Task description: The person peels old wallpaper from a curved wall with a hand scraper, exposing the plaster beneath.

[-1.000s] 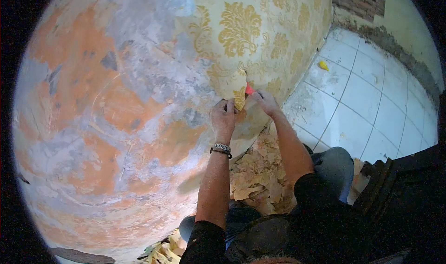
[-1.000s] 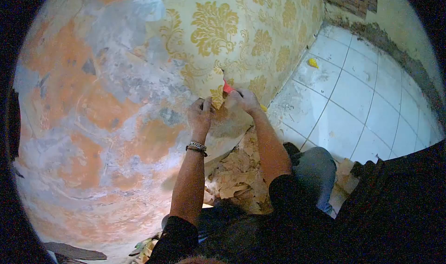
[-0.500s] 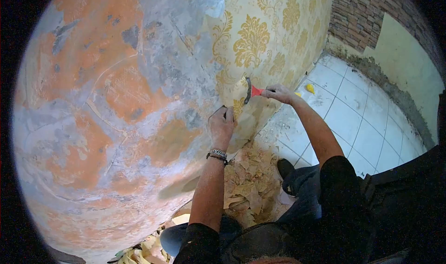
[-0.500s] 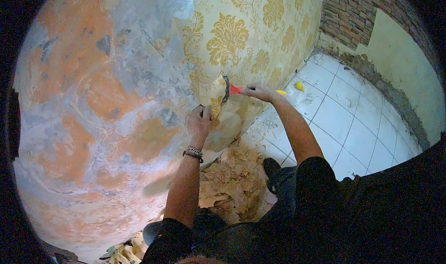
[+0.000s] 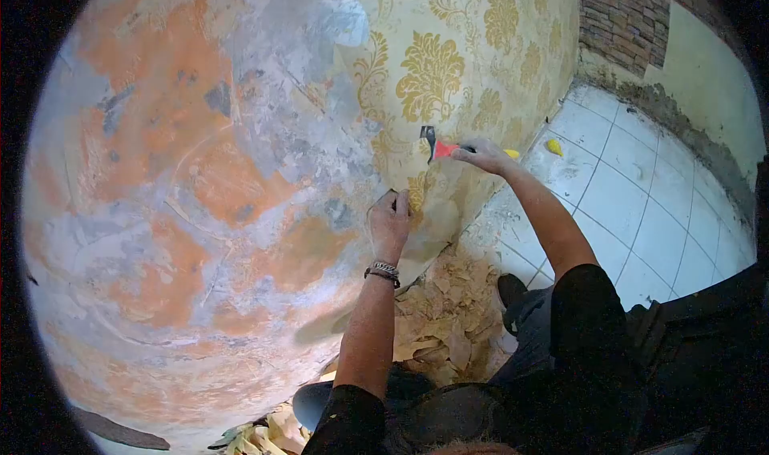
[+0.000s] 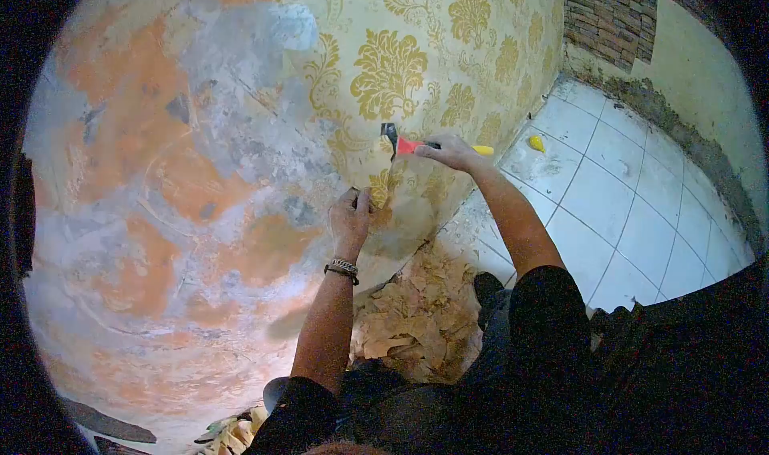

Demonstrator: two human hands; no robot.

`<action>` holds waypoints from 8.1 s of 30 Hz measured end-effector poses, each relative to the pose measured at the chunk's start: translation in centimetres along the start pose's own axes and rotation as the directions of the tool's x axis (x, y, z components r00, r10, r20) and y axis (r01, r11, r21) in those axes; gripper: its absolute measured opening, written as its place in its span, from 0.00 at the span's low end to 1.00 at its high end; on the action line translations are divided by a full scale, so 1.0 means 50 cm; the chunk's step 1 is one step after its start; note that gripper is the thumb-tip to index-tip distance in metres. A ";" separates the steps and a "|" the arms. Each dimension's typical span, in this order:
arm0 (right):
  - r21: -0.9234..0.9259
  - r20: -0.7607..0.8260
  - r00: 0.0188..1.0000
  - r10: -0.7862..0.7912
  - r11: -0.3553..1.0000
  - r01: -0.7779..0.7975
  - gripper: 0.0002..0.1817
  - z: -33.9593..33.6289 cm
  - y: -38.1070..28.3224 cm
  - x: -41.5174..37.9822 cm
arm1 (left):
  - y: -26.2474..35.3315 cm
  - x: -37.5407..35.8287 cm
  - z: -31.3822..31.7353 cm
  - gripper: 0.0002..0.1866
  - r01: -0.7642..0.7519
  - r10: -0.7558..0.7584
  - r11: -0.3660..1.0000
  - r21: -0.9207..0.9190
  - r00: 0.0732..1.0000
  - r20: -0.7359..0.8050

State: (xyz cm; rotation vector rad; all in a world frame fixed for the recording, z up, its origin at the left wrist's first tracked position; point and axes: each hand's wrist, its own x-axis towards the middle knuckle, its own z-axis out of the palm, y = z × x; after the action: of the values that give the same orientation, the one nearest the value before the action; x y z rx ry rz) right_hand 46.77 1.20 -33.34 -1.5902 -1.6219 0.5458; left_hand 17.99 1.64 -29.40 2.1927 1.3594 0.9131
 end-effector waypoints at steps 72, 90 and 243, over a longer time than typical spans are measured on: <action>-0.057 -0.143 0.990 -0.015 0.998 0.006 0.36 0.062 -0.035 -0.012 | -0.064 -0.051 -0.363 0.41 -0.132 0.587 0.387 0.912 0.798 -0.134; -0.281 -0.163 0.975 -0.153 0.954 0.103 0.31 -0.015 -0.110 0.022 | -0.063 -0.038 -0.351 0.41 -0.109 0.591 0.392 0.913 0.791 -0.160; 0.957 -0.260 0.843 0.470 0.242 0.161 0.26 0.401 -0.435 -0.065 | -0.014 -0.357 -0.285 0.23 0.137 -0.139 0.990 0.027 0.986 0.096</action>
State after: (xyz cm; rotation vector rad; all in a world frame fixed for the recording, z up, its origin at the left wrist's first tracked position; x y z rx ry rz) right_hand 17.31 -0.27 -29.48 -0.7469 -0.3790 0.9076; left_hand 1.87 -14.09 -25.46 2.0981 1.4587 0.7355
